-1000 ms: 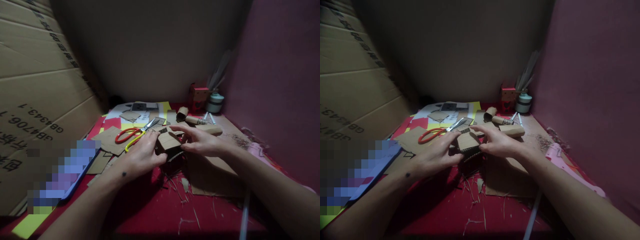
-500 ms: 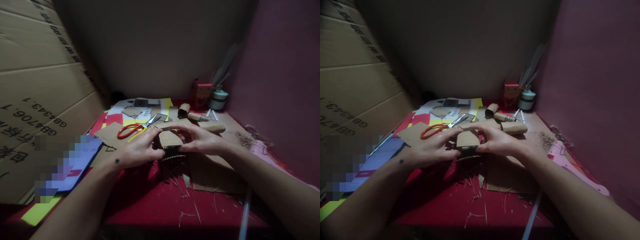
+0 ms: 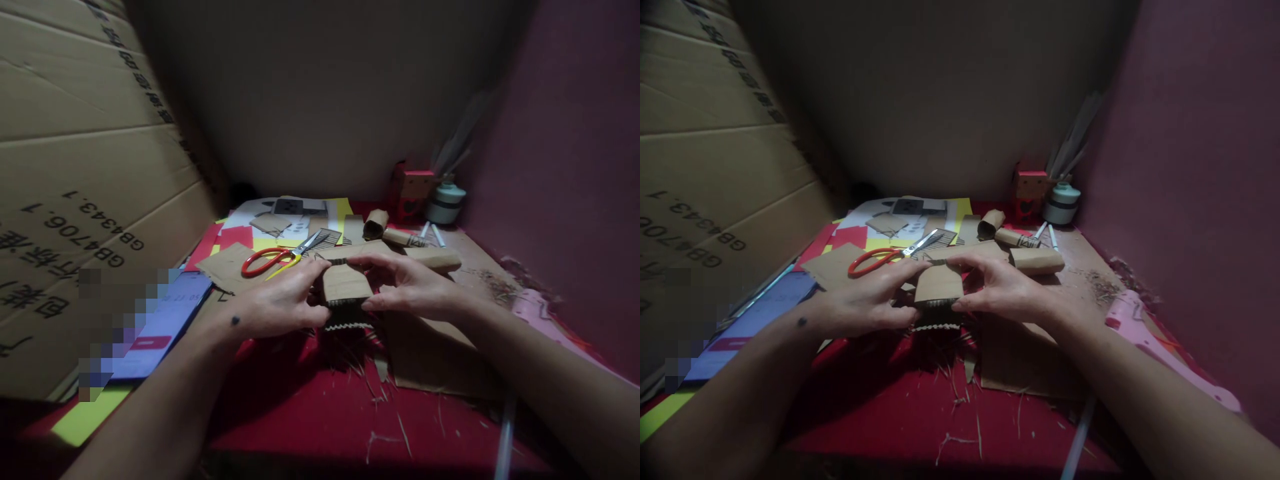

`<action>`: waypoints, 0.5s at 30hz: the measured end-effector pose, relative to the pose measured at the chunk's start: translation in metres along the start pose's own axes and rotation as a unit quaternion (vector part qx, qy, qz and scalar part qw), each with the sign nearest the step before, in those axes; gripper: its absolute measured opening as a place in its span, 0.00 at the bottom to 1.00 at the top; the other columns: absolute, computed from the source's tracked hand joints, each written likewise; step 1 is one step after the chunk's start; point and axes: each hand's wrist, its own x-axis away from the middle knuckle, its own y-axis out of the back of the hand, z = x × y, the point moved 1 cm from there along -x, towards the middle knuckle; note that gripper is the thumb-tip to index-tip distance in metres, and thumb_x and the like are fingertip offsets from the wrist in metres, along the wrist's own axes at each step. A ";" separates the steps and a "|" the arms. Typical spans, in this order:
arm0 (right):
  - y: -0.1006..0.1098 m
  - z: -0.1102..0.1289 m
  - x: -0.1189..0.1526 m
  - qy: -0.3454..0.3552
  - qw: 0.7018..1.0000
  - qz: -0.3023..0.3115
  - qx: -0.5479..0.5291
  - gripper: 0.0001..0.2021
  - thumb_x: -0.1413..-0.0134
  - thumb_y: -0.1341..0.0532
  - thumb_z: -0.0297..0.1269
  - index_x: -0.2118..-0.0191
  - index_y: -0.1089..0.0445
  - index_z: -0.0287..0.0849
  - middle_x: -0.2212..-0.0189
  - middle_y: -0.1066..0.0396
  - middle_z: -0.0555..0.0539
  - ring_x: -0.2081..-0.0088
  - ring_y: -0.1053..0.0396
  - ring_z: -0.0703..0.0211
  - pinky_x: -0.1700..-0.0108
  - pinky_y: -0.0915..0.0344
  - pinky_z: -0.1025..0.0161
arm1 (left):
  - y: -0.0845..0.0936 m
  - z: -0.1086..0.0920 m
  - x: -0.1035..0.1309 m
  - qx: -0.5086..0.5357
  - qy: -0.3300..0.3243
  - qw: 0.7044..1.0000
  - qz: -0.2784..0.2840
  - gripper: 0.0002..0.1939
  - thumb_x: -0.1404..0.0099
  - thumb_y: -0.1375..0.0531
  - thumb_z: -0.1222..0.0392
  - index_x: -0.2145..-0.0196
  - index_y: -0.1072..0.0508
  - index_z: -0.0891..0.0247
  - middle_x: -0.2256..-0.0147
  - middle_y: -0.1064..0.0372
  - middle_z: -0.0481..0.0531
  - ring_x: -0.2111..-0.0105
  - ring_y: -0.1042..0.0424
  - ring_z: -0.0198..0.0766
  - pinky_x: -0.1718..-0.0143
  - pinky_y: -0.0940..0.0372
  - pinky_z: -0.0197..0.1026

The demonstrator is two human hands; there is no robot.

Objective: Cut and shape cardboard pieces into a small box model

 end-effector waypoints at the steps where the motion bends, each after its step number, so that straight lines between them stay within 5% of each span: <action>1: 0.000 0.000 0.000 -0.017 1.000 0.000 0.004 0.29 0.58 0.33 0.32 0.47 0.37 0.44 0.62 0.34 0.48 0.63 0.36 0.59 0.62 0.36 0.60 | 0.000 -0.001 0.000 -0.006 -0.001 1.000 -0.001 0.25 0.44 0.43 0.54 0.48 0.38 0.61 0.57 0.35 0.54 0.59 0.34 0.44 0.61 0.39 0.44; 5: -0.002 -0.001 0.001 -0.062 0.998 0.000 0.027 0.32 0.59 0.33 0.32 0.44 0.40 0.41 0.69 0.35 0.51 0.68 0.36 0.60 0.66 0.37 0.60 | 0.001 -0.004 0.001 -0.023 -0.003 1.000 -0.009 0.26 0.44 0.43 0.53 0.48 0.38 0.61 0.58 0.35 0.54 0.60 0.34 0.44 0.61 0.38 0.44; 15: -0.004 -0.004 -0.002 -0.068 0.997 0.007 0.020 0.32 0.59 0.33 0.32 0.45 0.39 0.40 0.61 0.32 0.45 0.64 0.35 0.59 0.62 0.35 0.59 | 0.003 0.000 0.001 -0.022 0.019 0.999 0.017 0.28 0.46 0.43 0.59 0.47 0.40 0.62 0.58 0.36 0.54 0.62 0.34 0.42 0.65 0.37 0.42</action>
